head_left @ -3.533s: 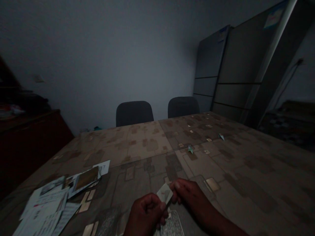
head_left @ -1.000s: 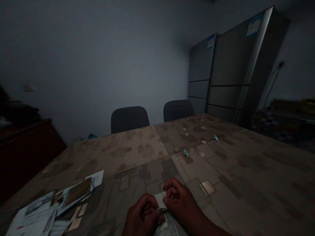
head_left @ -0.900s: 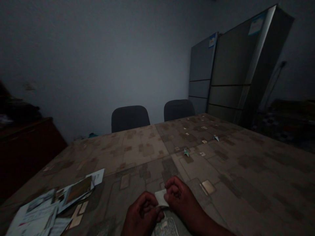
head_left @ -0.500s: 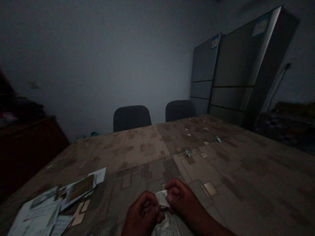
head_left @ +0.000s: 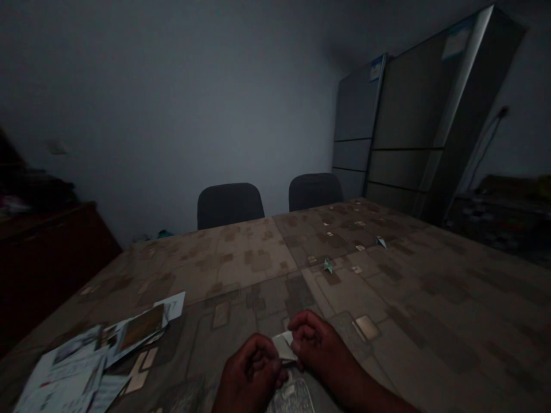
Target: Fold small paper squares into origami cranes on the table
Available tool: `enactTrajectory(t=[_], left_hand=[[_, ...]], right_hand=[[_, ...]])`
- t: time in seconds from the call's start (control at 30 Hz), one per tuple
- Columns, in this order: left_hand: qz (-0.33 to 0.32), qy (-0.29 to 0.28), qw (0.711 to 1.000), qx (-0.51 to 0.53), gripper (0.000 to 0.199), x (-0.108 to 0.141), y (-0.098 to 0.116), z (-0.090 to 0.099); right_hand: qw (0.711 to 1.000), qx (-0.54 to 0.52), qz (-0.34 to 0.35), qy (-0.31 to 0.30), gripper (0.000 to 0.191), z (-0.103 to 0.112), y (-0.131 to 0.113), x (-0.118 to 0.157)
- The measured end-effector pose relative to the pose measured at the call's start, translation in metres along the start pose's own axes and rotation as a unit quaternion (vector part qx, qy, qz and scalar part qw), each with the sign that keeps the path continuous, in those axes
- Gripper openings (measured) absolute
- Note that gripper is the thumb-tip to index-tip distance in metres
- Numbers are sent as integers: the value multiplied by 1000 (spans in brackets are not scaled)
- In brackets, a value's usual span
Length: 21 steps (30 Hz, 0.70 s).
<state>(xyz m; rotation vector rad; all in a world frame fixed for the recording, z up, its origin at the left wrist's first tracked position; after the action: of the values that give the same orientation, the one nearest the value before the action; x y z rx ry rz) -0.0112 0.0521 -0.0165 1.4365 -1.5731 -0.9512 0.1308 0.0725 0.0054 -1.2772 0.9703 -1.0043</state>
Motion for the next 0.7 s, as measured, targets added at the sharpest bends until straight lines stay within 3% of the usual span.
enactTrajectory(t=[0.2,0.33,0.43,0.53,0.6,0.7], left_hand=[[-95,30,981,-165,16,2,28,2],[-121,3,971,-207,6,5,34,-7],[-145,-1,957,-251,4,7,36,-12],[-136,64,955,-255,5,6,38,-6],[-149,95,953,-246,6,7,41,-4],[-216,72,945,-236,4,11,48,-8]], right_hand=[[992,113,56,11,13,5,-13,5],[989,123,78,7,16,7,-16,6],[984,145,74,67,9,14,-18,6],[975,174,56,128,7,17,-21,9],[976,181,37,115,7,10,-21,11],[981,175,14,86,6,-1,-19,13]])
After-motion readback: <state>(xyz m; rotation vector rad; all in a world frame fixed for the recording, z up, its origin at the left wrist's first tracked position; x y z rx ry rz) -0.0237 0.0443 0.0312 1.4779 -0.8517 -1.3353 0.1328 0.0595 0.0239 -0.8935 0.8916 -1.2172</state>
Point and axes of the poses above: each hand's wrist, its own x-axis away from the middle knuckle, its own z-axis out of the back of the hand, y = z × x, the point moved 6 cm from there along -x, towards the middle knuckle, and after that the axes turned 11 degrees about x, right-handed, at the moved point
